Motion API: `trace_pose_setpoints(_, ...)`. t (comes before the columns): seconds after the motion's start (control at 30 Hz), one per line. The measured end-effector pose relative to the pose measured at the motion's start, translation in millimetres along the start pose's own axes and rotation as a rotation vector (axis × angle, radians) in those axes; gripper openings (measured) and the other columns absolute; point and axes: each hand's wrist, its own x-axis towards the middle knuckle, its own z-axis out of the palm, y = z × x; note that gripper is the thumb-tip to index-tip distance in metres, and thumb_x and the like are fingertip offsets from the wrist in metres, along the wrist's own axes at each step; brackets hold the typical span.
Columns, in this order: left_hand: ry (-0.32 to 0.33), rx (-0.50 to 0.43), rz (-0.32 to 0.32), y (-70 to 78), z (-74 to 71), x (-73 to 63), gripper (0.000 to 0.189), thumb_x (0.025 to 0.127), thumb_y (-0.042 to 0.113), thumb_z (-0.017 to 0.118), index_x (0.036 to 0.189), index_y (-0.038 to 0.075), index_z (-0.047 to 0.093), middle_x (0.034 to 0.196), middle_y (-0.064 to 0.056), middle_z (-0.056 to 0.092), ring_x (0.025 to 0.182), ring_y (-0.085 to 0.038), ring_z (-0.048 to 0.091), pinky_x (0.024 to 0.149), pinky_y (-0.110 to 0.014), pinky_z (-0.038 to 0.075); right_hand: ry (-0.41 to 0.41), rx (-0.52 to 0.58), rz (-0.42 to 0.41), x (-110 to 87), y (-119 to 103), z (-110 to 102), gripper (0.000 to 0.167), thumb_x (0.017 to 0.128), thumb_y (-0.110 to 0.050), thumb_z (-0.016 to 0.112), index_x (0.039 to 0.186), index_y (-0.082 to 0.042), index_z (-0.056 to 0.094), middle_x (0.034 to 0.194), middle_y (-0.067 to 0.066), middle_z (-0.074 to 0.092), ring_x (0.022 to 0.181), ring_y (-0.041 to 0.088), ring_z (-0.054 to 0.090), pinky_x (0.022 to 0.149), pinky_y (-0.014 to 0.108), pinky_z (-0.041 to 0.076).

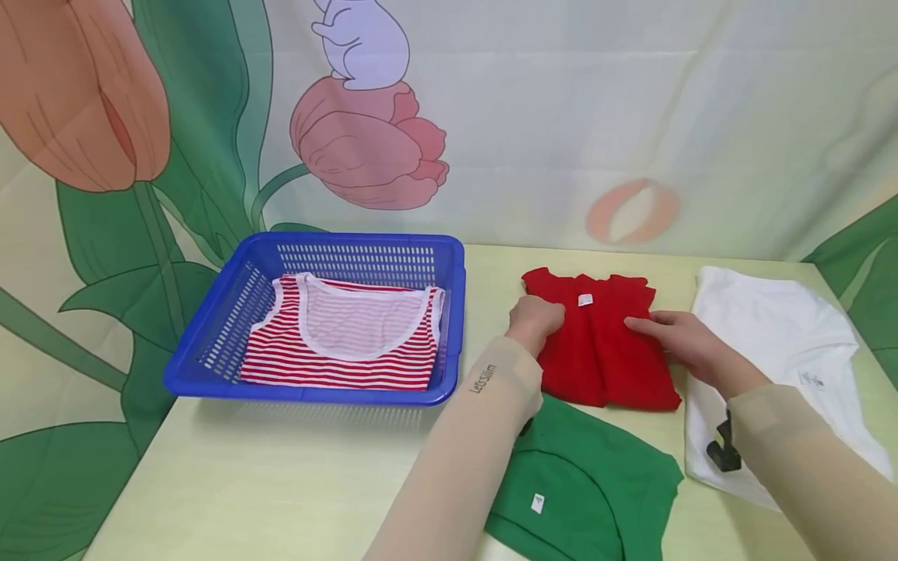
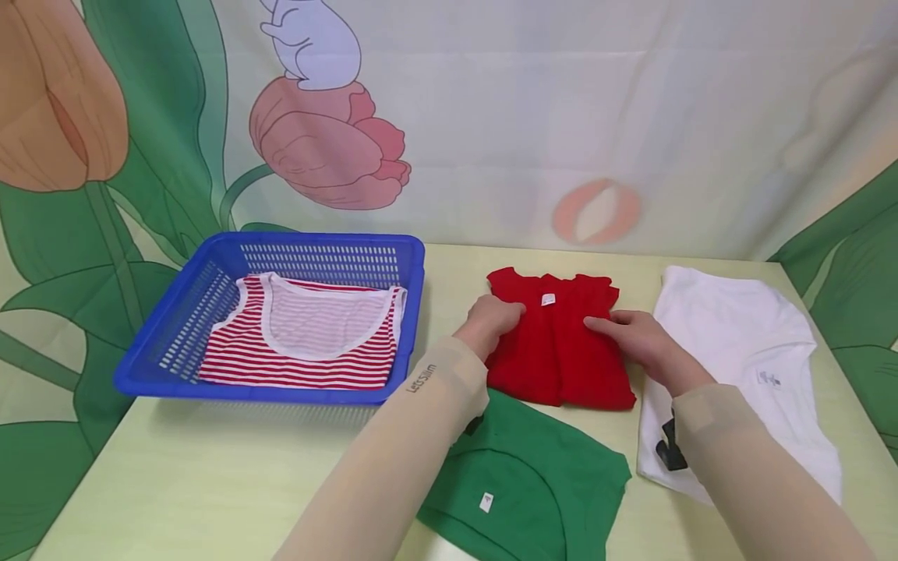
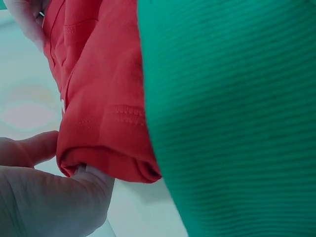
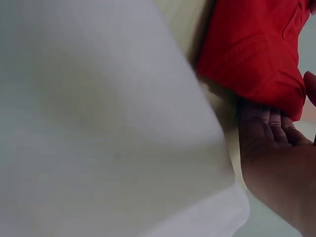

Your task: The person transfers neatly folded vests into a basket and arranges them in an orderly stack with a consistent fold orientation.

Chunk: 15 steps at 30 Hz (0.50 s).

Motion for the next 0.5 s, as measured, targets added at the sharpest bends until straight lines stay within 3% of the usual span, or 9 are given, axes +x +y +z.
trace_pose_setpoints(0.13,0.005,0.014,0.006,0.6,-0.4,-0.1,0.026,0.093,0.014,0.077,0.112,0.0,0.064,0.094,-0.01,0.064,0.083,-0.022,0.058,0.089,-0.033,0.061,0.025,-0.026,-0.013,-0.4,-1.2,2.6,0.079,0.107,-0.044,0.061,0.159,0.009,0.035,0.151,0.028,0.052,0.119,0.027,0.063,0.089,0.026,0.06)
trace_pose_setpoints(0.5,0.022,0.079,0.062,8.5,-7.1,-6.4,0.022,0.095,0.017,0.076,0.107,0.003,0.064,0.087,-0.009,0.065,0.074,-0.02,0.059,0.084,-0.032,0.062,0.089,-0.051,-0.035,-4.4,-6.4,-2.0,0.076,0.109,-0.042,0.059,0.161,0.009,0.034,0.15,0.029,0.052,0.117,0.028,0.062,0.085,0.023,0.059)
